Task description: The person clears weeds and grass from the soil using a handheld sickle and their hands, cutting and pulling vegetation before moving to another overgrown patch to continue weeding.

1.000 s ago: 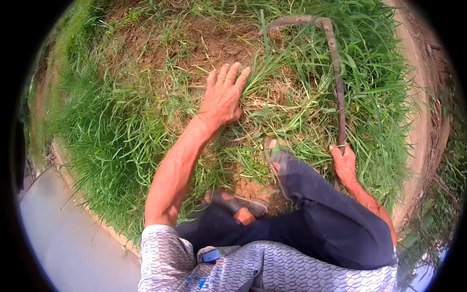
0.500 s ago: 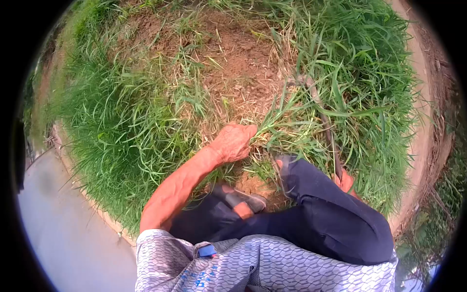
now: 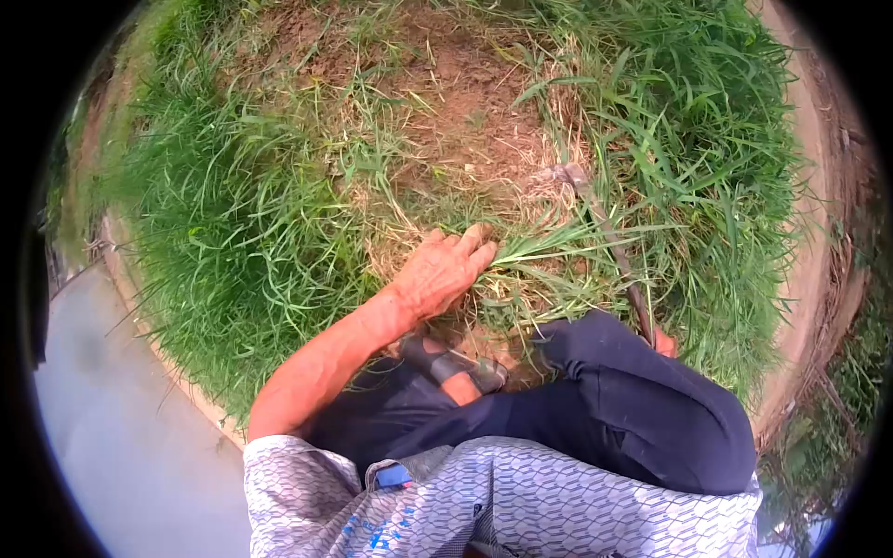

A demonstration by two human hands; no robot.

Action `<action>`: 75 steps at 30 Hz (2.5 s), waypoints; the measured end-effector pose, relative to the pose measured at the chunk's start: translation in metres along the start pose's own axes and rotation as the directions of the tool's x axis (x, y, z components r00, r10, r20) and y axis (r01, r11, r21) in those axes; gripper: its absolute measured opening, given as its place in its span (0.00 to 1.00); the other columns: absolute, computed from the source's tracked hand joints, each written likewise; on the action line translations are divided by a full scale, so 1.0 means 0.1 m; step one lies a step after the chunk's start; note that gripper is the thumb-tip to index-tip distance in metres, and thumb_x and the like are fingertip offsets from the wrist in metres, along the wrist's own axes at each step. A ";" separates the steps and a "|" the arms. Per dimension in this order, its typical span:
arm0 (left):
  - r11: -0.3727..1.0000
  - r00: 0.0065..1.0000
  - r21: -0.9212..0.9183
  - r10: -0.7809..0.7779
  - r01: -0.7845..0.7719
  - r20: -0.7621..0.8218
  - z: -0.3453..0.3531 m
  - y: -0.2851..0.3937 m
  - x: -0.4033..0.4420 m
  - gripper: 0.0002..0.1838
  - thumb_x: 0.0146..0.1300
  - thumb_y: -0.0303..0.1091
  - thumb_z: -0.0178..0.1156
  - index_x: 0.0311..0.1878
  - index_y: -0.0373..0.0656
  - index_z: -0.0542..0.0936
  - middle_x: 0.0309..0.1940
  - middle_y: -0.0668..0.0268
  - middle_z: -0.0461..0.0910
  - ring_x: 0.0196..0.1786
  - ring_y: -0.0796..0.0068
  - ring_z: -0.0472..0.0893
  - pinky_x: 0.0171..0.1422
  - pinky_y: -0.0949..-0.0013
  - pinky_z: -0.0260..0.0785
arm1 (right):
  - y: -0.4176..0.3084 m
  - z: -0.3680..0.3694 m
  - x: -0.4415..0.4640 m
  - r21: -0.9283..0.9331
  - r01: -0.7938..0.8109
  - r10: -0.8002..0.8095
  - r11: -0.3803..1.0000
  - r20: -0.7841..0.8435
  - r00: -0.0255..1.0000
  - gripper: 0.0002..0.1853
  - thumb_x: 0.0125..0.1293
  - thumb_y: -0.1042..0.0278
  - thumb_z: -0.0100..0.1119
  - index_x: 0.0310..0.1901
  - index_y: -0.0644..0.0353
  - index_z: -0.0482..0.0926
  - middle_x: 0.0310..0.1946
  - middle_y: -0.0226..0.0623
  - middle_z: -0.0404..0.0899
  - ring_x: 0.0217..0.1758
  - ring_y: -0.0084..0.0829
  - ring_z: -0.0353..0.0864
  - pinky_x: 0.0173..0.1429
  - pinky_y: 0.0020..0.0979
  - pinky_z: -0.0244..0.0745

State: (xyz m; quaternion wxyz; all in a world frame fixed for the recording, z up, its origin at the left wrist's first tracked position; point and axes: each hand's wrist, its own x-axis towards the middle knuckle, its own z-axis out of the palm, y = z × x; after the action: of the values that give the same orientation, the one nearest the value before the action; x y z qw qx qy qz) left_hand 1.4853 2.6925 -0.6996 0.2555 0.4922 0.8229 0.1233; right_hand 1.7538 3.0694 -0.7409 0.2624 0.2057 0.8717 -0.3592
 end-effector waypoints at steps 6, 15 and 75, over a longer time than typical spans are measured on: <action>0.989 0.988 -0.025 -0.147 0.146 -0.038 0.05 -0.11 0.33 0.39 0.45 0.26 0.67 0.64 0.40 0.65 0.68 0.48 0.62 0.32 0.56 0.83 0.35 0.59 0.76 | -0.29 -0.12 -0.09 0.092 -0.055 0.054 0.994 0.009 0.998 0.16 0.67 0.60 0.55 0.50 0.62 0.75 0.30 0.38 0.75 0.32 0.35 0.74 0.41 0.40 0.70; 0.992 0.989 -0.079 -0.085 0.095 0.120 0.08 -0.15 0.05 0.18 0.48 0.32 0.65 0.42 0.39 0.73 0.41 0.52 0.77 0.34 0.53 0.82 0.36 0.56 0.75 | -0.43 -0.25 0.20 -0.080 0.300 -0.276 0.951 0.227 0.934 0.11 0.71 0.65 0.50 0.47 0.64 0.76 0.27 0.36 0.76 0.30 0.28 0.76 0.40 0.38 0.74; 0.830 0.827 0.225 -0.545 0.509 0.139 -0.63 -0.51 -1.15 0.21 0.50 0.39 0.68 0.45 0.41 0.73 0.40 0.57 0.78 0.39 0.58 0.83 0.44 0.56 0.74 | -1.42 0.03 0.88 -0.098 -0.027 0.038 0.995 0.121 0.992 0.16 0.63 0.56 0.59 0.37 0.63 0.72 0.24 0.35 0.69 0.28 0.30 0.70 0.34 0.41 0.67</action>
State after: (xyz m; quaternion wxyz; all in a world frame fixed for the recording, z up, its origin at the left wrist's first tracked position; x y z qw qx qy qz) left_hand 1.4574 2.5702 -0.6354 0.3147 0.2755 0.9052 -0.0760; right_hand 1.6087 2.9886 -0.7222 0.3308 0.1847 0.8667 -0.3245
